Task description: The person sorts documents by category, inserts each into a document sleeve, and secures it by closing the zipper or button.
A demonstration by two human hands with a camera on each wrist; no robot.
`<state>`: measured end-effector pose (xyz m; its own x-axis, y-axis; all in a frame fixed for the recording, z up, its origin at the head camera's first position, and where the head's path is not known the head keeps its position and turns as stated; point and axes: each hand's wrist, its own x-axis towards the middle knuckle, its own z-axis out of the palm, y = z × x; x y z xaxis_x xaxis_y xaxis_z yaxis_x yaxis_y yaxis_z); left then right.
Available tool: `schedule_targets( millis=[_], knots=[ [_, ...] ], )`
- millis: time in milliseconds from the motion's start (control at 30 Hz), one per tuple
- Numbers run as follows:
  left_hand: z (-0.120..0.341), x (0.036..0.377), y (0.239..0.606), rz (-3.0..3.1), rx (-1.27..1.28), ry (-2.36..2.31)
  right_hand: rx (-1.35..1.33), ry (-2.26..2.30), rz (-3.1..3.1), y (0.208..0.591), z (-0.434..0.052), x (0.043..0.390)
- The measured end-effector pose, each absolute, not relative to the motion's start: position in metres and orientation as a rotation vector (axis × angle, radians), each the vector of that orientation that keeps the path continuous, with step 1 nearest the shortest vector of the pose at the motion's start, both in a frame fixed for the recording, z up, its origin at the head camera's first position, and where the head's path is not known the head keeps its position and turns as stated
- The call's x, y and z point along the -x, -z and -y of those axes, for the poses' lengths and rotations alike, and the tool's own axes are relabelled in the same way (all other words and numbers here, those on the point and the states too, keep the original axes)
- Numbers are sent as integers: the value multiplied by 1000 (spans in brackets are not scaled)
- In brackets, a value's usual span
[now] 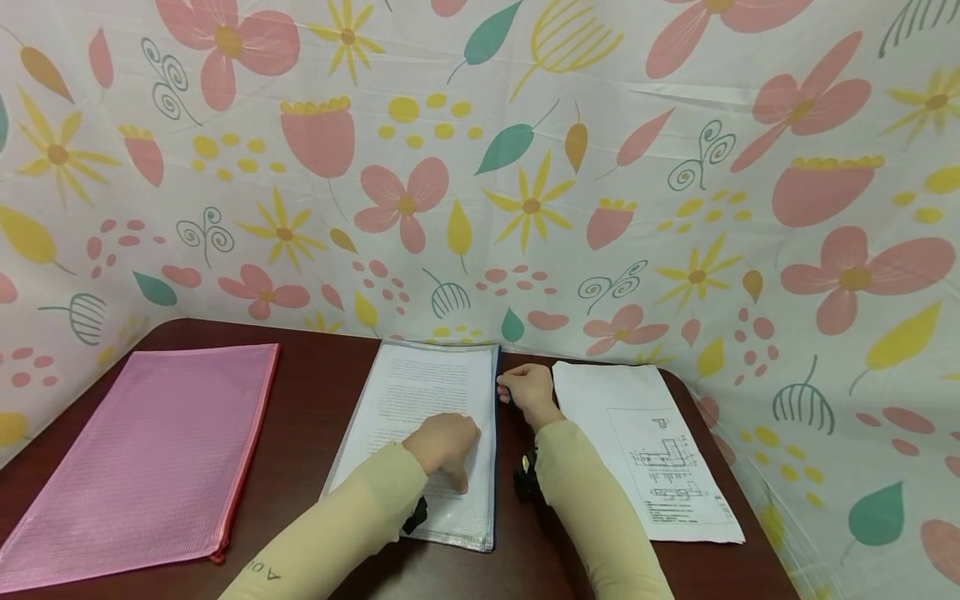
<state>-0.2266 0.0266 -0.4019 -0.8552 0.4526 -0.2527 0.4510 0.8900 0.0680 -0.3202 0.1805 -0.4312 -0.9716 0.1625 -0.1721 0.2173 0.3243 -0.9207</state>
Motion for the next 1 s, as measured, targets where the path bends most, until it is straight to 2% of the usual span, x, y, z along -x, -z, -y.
schedule_targets(
  millis=[1000],
  knots=[
    [-27, 226, 400, -2788, -635, -1, -337, 1902, -2551, 425, -174, 352]
  ],
)
